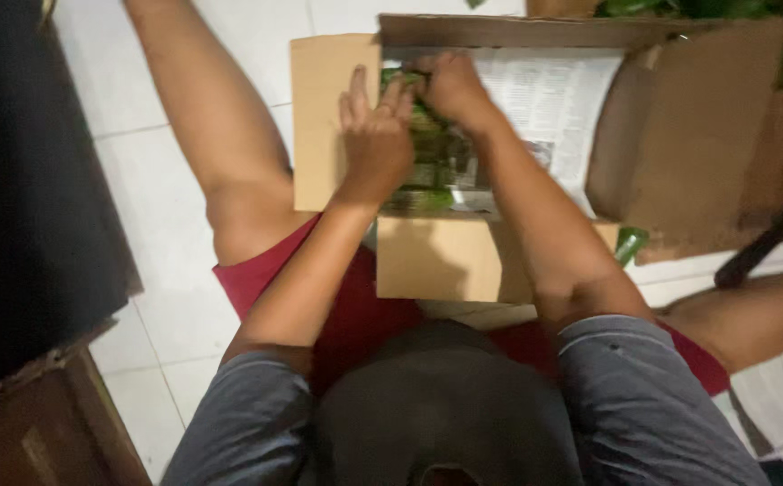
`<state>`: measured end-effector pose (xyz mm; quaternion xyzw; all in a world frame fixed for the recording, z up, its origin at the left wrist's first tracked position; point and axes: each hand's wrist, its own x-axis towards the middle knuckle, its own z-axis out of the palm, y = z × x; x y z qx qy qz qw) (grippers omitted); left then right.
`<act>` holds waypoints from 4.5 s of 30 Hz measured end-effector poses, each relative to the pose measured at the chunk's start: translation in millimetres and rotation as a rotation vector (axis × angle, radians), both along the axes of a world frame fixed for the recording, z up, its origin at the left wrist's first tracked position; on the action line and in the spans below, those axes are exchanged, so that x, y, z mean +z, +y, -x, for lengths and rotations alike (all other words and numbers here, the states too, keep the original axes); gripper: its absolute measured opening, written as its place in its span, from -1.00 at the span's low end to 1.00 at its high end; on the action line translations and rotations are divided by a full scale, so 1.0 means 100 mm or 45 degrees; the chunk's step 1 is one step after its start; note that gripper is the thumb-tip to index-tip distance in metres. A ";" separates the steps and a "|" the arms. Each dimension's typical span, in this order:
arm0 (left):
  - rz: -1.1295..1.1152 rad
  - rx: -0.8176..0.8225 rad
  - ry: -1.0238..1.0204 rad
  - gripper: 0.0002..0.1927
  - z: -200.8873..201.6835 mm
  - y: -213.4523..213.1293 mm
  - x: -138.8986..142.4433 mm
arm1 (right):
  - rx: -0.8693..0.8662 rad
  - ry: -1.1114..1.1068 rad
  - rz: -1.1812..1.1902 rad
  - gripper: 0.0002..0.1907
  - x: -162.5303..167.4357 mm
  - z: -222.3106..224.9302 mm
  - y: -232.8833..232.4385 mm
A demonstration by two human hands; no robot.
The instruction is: The person sits on the floor and packs banana-leaf-wrapped food packages one at a time into a cardboard box lined with newspaper, arranging them in rows. They take each wrapped package from a pile on a plastic sheet beside them and place it into the box until it is filled.
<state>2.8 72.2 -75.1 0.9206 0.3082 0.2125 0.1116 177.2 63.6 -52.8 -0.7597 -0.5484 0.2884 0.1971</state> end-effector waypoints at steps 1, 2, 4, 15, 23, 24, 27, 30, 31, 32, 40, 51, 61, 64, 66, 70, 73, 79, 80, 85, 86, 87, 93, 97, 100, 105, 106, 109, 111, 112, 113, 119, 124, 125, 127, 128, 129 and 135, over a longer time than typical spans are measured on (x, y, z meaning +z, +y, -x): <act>-0.050 -0.010 0.028 -0.59 -0.01 -0.02 -0.03 | -0.046 -0.050 -0.151 -0.60 0.05 0.05 -0.12; -0.089 -0.024 0.052 -0.57 -0.02 -0.04 -0.04 | -0.092 -0.107 -0.290 -0.57 0.12 0.12 -0.32; -0.069 -0.066 0.037 -0.60 -0.01 -0.05 -0.06 | -0.232 -0.080 -0.538 -0.61 0.31 0.22 -0.95; 0.172 -0.095 0.233 -0.42 -0.02 -0.15 0.26 | -1.517 -0.198 -0.501 -0.55 -0.12 -0.68 -4.07; 0.369 -0.454 -0.067 -0.48 -0.22 -1.24 0.91 | -1.409 -0.019 0.098 -0.37 0.16 -0.52 -4.11; 0.407 -0.549 -0.072 -0.48 -0.21 -1.38 1.01 | -1.268 -0.022 0.138 -0.46 0.45 -0.50 -4.18; 0.658 -0.841 0.169 -0.33 -0.28 -1.70 1.32 | -0.643 0.018 0.019 -0.50 1.30 -0.32 -4.33; 0.797 -1.221 0.063 -0.25 -0.36 -1.91 1.60 | -0.272 0.144 0.168 -0.51 1.70 -0.14 -4.15; 0.862 -1.222 0.078 -0.21 -0.38 -1.93 1.66 | -0.297 0.363 0.136 -0.55 1.73 -0.12 -4.02; 0.928 -1.220 0.092 -0.17 -0.38 -1.93 1.70 | -0.317 0.583 0.104 -0.58 1.75 -0.12 -3.90; 2.189 -0.863 -0.645 -0.43 0.03 -1.48 1.41 | -0.668 1.991 -0.698 -0.53 1.37 0.14 -3.20; 2.338 -0.295 -0.785 -0.61 0.11 -1.43 0.97 | -0.871 1.200 -0.748 -0.89 0.90 0.55 -2.67; 1.927 -0.420 -0.764 -0.50 0.25 -1.47 1.25 | -0.719 1.196 -0.703 -0.82 0.85 0.57 -2.77; 2.090 -0.442 -0.828 -0.51 0.23 -1.47 1.24 | -0.553 1.049 -0.711 -0.71 0.88 0.56 -2.80; 2.177 -0.440 -0.836 -0.52 0.23 -1.47 1.20 | -0.705 1.128 -0.721 -0.55 0.89 0.60 -2.79; 2.613 -0.420 -1.087 -0.56 0.19 -1.48 1.09 | -0.807 1.076 -0.771 -0.52 0.87 0.81 -2.74; 2.603 -0.381 -1.205 -0.55 0.11 -1.54 0.99 | -0.846 1.004 -0.630 -0.45 0.87 0.97 -2.74; 2.138 -0.451 -1.117 -0.58 0.02 -1.49 0.78 | -0.762 1.180 -0.532 -0.34 0.92 1.00 -2.73; 2.107 -0.467 -1.088 -0.59 0.01 -1.45 0.78 | -0.756 1.228 -0.548 -0.36 0.94 0.97 -2.72; 2.072 -0.491 -0.878 -0.58 0.02 -1.19 0.95 | -0.856 1.469 -0.547 -0.40 1.05 0.83 -2.73; 2.039 -0.426 -0.848 -0.56 0.04 -1.20 1.02 | -0.861 1.529 -0.584 -0.42 1.08 0.81 -2.74; 2.003 -0.364 -0.819 -0.53 0.06 -1.19 1.09 | -0.864 1.587 -0.625 -0.43 1.10 0.79 -2.74; 1.176 -0.385 -0.742 -0.56 0.14 -1.43 1.32 | -0.857 0.929 -0.684 -0.50 1.23 0.83 -2.78; 1.465 -0.383 -0.836 -0.50 0.04 -1.39 1.17 | -0.633 0.548 -0.557 -0.60 1.24 0.87 -2.80; 2.182 -0.398 -1.014 -0.52 0.02 -1.30 1.05 | -0.718 0.729 -0.622 -0.65 1.19 0.81 -2.76; 2.353 -0.447 -0.860 -0.44 0.05 -1.26 0.98 | -0.863 0.998 -0.597 -0.65 1.08 0.56 -2.60; 2.309 -0.467 -0.846 -0.45 0.05 -1.26 0.98 | -0.872 1.044 -0.580 -0.64 1.07 0.52 -2.57; 2.258 -0.510 -0.885 -0.47 0.02 -1.26 1.02 | -0.852 1.185 -0.555 -0.62 1.08 0.42 -2.48; 2.339 -0.523 -1.022 -0.50 0.02 -1.24 1.06 | -0.782 1.278 -0.569 -0.60 1.09 0.40 -2.45; 2.427 -0.486 -1.049 -0.53 0.02 -1.23 1.08 | -0.803 1.288 -0.549 -0.58 1.10 0.40 -2.45; 2.514 -0.445 -1.078 -0.56 0.02 -1.22 1.09 | -0.823 1.298 -0.526 -0.57 1.10 0.40 -2.46; 2.543 -0.347 -1.286 -0.61 -0.05 -1.17 0.99 | -0.877 1.514 -0.465 -0.53 1.04 0.59 -2.66; 2.430 -0.239 -1.273 -0.54 -0.14 -1.21 0.67 | -0.868 1.457 -0.494 -0.56 0.95 0.79 -2.75; 2.442 -0.252 -1.281 -0.53 -0.16 -1.20 0.61 | -0.879 1.449 -0.536 -0.61 0.94 0.82 -2.75; 2.357 -0.283 -1.205 -0.46 -0.17 -1.18 0.55 | -0.864 1.151 -0.621 -0.67 0.97 0.86 -2.72; 2.256 -0.300 -1.123 -0.41 -0.18 -1.17 0.54 | -0.828 0.863 -0.658 -0.70 1.00 0.87 -2.71; 2.155 -0.314 -1.043 -0.36 -0.17 -1.15 0.56 | -0.786 0.577 -0.689 -0.72 1.04 0.88 -2.70; 2.432 -0.287 -1.008 -0.52 0.02 -1.25 0.96 | -0.064 -0.384 -0.743 -0.76 1.33 0.99 -2.70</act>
